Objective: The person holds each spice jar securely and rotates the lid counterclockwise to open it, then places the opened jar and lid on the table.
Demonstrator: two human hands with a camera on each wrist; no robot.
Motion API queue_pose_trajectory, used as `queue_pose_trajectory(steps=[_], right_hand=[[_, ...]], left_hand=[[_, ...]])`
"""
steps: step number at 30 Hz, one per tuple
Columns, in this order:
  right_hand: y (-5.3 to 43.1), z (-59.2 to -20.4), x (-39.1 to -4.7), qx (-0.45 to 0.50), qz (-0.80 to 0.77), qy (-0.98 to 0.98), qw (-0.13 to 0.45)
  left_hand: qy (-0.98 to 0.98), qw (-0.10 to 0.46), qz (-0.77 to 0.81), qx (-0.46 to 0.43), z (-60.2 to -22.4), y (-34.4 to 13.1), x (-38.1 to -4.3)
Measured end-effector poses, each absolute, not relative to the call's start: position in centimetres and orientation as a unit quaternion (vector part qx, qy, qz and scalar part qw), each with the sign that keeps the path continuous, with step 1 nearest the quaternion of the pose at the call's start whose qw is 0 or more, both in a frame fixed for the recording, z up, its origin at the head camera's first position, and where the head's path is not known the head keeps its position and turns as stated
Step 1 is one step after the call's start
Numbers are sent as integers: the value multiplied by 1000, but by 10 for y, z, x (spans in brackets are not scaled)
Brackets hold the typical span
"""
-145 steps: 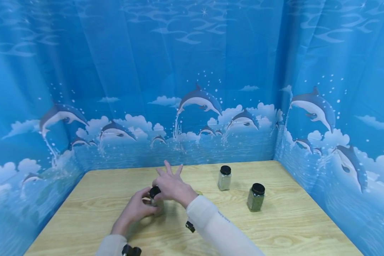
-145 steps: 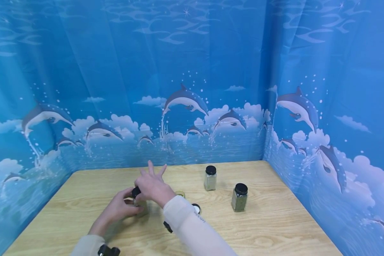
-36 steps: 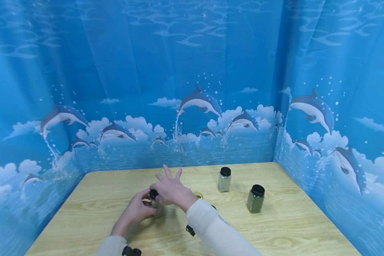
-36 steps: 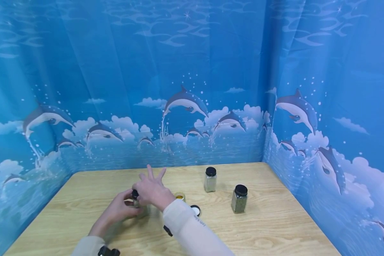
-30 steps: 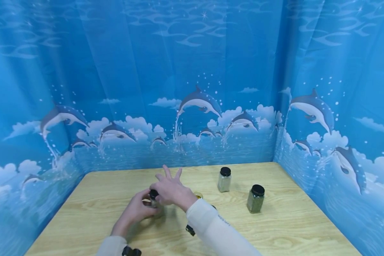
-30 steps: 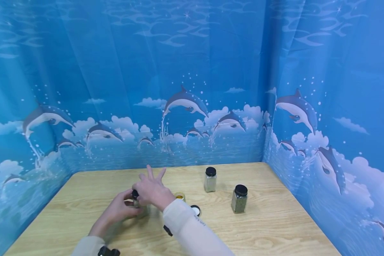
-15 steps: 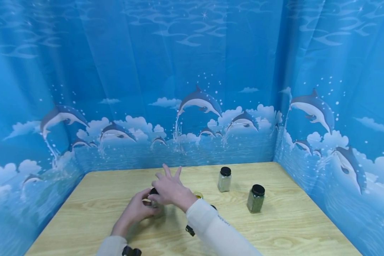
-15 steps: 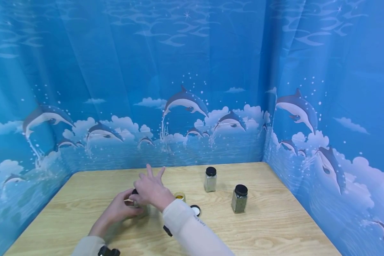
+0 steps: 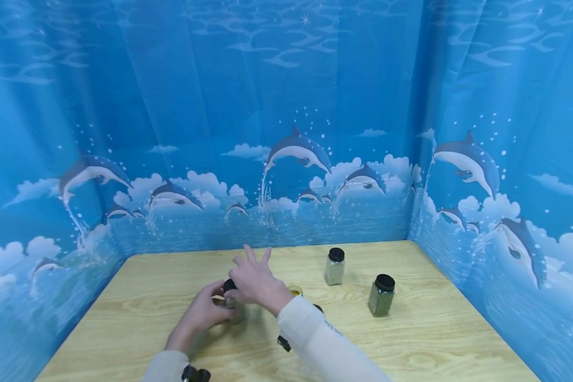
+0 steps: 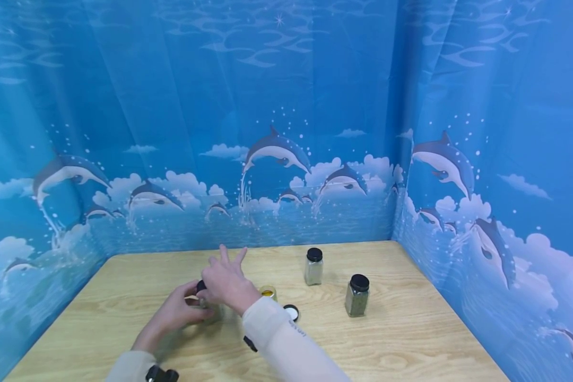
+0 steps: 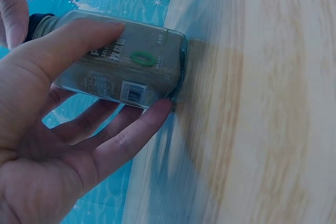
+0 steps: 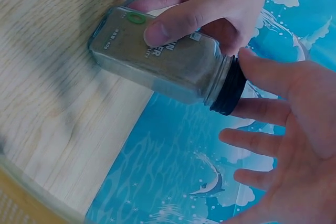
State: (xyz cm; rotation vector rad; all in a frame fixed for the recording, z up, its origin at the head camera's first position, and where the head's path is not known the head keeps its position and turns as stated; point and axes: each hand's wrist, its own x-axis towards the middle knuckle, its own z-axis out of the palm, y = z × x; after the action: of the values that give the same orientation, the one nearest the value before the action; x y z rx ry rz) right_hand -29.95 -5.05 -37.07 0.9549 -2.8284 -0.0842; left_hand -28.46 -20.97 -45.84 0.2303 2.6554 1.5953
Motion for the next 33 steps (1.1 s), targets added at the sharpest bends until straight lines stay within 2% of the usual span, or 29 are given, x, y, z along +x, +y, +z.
queue_pose_trajectory(steps=[11, 22, 33], right_hand=[[-50, -367, -294, 341, -31, -939, 39], [-49, -366, -292, 342, -26, -939, 30], [-49, -371, -297, 314, -16, -946, 78]], left_hand=[[853, 2, 514, 91, -459, -211, -282], [846, 2, 526, 92, -457, -210, -280], [846, 19, 525, 89, -458, -210, -282]])
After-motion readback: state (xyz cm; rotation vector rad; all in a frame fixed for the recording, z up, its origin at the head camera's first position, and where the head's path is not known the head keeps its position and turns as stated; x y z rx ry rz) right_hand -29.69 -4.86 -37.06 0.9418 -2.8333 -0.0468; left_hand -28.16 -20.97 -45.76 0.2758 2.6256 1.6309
